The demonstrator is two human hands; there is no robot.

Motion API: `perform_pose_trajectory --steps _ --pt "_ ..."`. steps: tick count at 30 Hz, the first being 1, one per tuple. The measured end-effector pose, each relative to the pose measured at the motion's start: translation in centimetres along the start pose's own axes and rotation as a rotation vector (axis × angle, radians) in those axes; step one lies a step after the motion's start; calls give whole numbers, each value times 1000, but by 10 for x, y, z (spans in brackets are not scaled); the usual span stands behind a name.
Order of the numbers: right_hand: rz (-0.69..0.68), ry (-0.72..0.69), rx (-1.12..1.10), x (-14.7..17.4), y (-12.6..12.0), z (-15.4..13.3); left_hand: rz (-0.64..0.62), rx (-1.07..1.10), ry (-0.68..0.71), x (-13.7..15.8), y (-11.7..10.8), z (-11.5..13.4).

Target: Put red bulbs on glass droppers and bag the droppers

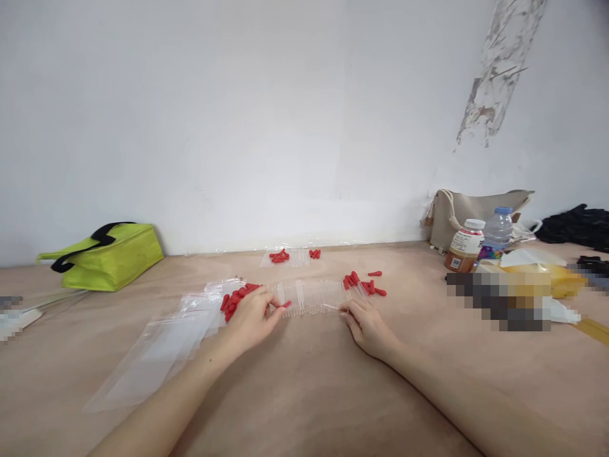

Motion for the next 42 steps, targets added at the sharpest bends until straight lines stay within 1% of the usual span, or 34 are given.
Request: perform_pose_trajectory --steps 2,4,6,8,13,17,23,28,31,36,39,42 --pt "2 5 -16 0 -1 0 -47 127 55 9 15 10" --pt "-3 -13 -8 1 -1 0 -102 173 69 18 31 15" --pt "-10 -49 21 2 -1 -2 -97 190 40 26 41 16" --pt "-24 -89 47 4 0 -3 -71 206 36 30 45 17" --pt "-50 -117 18 5 4 -16 -53 227 56 31 45 22" --pt "-77 -116 0 3 4 -31 31 280 60 30 43 24" --pt "-26 -107 1 3 1 -36 51 329 47 31 43 24" --pt "-15 -115 -5 3 1 -35 26 319 42 31 42 26" --pt "-35 -135 1 2 2 -36 16 330 53 30 41 27" --pt "-60 -194 39 2 6 -36 -90 396 70 29 43 30" --pt "-65 -226 11 1 7 -35 -113 428 61 28 43 30" --pt "-85 -263 -14 -2 6 -33 -127 475 85 29 41 32"
Point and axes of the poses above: each hand's wrist, its own x-axis away from the middle knuckle, its own y-axis out of the palm, z = x × y, the point moved 4 cm from there along -x, towards the middle knuckle, and after that the axes turned 9 degrees about z, right-handed, at the moved point
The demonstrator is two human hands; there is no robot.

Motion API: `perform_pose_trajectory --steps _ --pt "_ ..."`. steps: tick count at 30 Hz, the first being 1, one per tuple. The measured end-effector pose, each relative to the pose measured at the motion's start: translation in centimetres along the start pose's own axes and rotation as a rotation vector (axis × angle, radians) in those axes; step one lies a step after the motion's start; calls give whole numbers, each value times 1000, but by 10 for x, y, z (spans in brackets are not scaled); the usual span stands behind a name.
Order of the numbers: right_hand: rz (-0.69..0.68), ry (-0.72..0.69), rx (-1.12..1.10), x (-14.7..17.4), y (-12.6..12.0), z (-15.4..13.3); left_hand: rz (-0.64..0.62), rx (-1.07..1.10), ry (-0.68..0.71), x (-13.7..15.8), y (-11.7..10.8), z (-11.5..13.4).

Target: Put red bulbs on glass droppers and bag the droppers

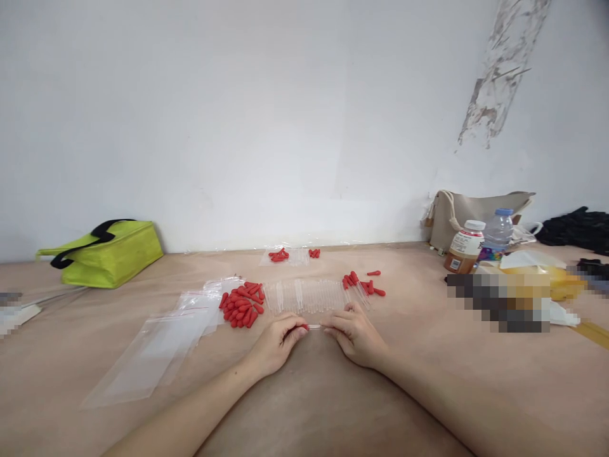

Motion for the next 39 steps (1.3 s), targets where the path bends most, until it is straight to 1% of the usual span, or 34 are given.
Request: perform_pose_trajectory --steps 5,10,17,26,31,32,34,36,37,39 --pt "-50 -46 72 -3 -1 1 -43 -17 40 2 1 4" --pt "-20 -71 146 -3 -1 -5 -39 -65 39 3 3 0" --pt "-29 -31 100 -1 4 -10 -67 -90 84 5 5 2" --pt "-70 3 54 0 11 -10 -79 -135 184 6 8 2" --pt "-84 -60 174 -2 4 -14 -112 -205 258 3 6 0" --pt "-97 -74 211 -3 2 -16 -104 -201 272 3 6 -1" --pt "-140 -82 278 -4 -2 -18 -35 -181 277 3 4 -2" --pt "-164 -27 325 -8 -8 -13 69 -170 222 3 0 -5" --pt "-152 41 342 -11 -12 -6 112 -169 178 3 -1 -7" --pt "-93 244 367 -17 -21 18 151 -166 100 4 -2 -9"
Point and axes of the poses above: each hand's wrist, its own x-axis away from the middle knuckle, its own y-axis out of the palm, z = x × y, the point moved 4 cm from there along -x, towards the middle knuckle, and after that the axes turned 9 degrees about z, right-handed, at the moved point
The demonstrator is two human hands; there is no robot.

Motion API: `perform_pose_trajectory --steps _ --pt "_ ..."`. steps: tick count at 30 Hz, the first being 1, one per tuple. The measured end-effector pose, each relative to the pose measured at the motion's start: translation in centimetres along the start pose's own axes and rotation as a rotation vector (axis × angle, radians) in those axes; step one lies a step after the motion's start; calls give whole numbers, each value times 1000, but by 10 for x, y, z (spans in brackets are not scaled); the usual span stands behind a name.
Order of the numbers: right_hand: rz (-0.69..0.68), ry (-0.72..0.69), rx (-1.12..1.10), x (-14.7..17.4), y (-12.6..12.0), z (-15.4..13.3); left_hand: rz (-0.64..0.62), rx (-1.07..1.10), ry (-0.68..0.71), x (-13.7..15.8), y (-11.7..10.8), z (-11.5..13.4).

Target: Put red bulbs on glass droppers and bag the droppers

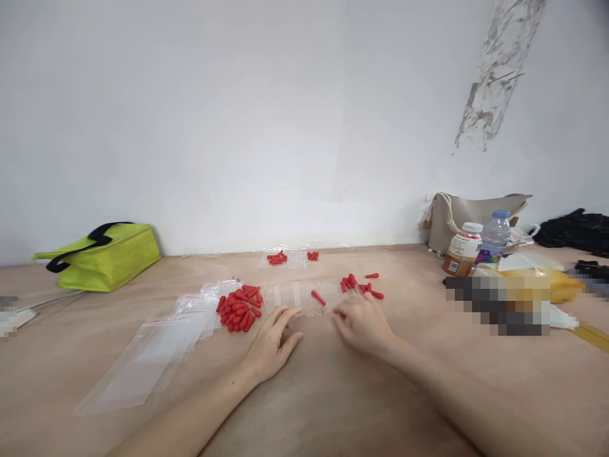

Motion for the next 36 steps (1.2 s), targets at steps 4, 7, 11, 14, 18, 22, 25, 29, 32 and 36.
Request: perform_pose_trajectory --steps 4,7,11,14,18,22,25,29,32,36 --pt "28 378 3 -23 9 50 -55 34 0 1 3 2" --pt "38 483 32 -31 22 68 -112 49 20 1 5 2" --pt "-15 520 114 -28 33 70 -140 50 20 0 5 1" --pt "-60 552 137 -25 34 68 -149 46 21 1 5 1" --pt "-59 523 151 -25 33 64 -147 42 26 2 5 1" --pt "-131 476 145 -26 35 55 -145 41 32 1 5 1" --pt "-244 481 210 -28 37 49 -147 36 32 1 5 1" --pt "-341 508 260 -33 40 45 -154 36 34 2 6 1" --pt "-373 525 260 -37 45 45 -151 39 36 3 6 1" --pt "-372 543 242 -40 43 41 -142 65 18 1 2 4"
Point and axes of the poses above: each hand's wrist, its own x-axis away from the middle knuckle, its own y-axis out of the palm, z = x × y, the point moved 4 cm from there along -x, towards the middle knuckle, and after that the axes turned 9 degrees about z, right-handed, at the moved point
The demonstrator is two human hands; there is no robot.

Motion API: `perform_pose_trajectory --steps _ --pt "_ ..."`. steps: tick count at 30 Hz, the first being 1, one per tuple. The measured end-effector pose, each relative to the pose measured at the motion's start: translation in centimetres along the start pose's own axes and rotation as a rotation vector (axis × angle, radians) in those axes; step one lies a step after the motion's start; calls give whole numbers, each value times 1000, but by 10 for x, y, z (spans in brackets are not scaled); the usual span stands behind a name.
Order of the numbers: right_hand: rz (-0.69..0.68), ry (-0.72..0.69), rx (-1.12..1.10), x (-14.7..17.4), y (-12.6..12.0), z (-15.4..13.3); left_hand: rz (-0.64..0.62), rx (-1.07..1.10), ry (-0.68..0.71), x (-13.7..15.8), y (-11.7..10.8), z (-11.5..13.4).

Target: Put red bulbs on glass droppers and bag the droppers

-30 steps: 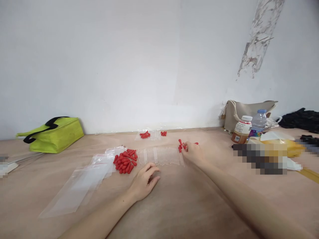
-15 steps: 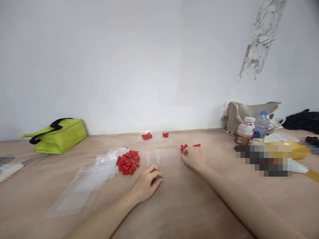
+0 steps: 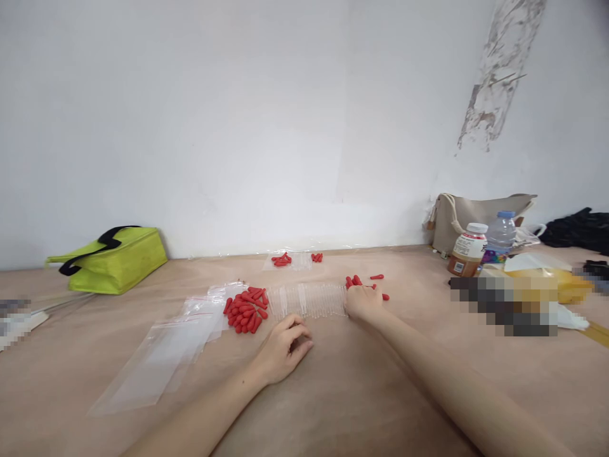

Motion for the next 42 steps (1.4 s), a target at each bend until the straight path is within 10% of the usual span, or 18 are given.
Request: perform_pose_trajectory --steps 13,19,23,28,36,42 --pt "163 -452 -607 80 -18 -78 204 520 -478 -13 5 -36" --pt "285 -289 -491 20 -19 -19 380 799 -641 -8 3 -41" --pt "306 14 -356 -41 -8 71 329 623 -532 -8 0 -40" --pt "245 33 -324 -71 12 123 270 202 -258 -7 -11 -31" --pt "280 32 -374 -71 12 118 123 -1 -36 -3 -11 -16" --pt "342 -154 -803 -15 -5 52 129 -67 -22 -4 -11 -12"
Point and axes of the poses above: each hand's wrist, its own x-axis away from the middle knuckle, its own y-axis out of the palm, z = x × y, the point moved 4 cm from there along -x, towards the middle knuckle, and after that the axes turned 9 degrees about z, right-handed, at the moved point
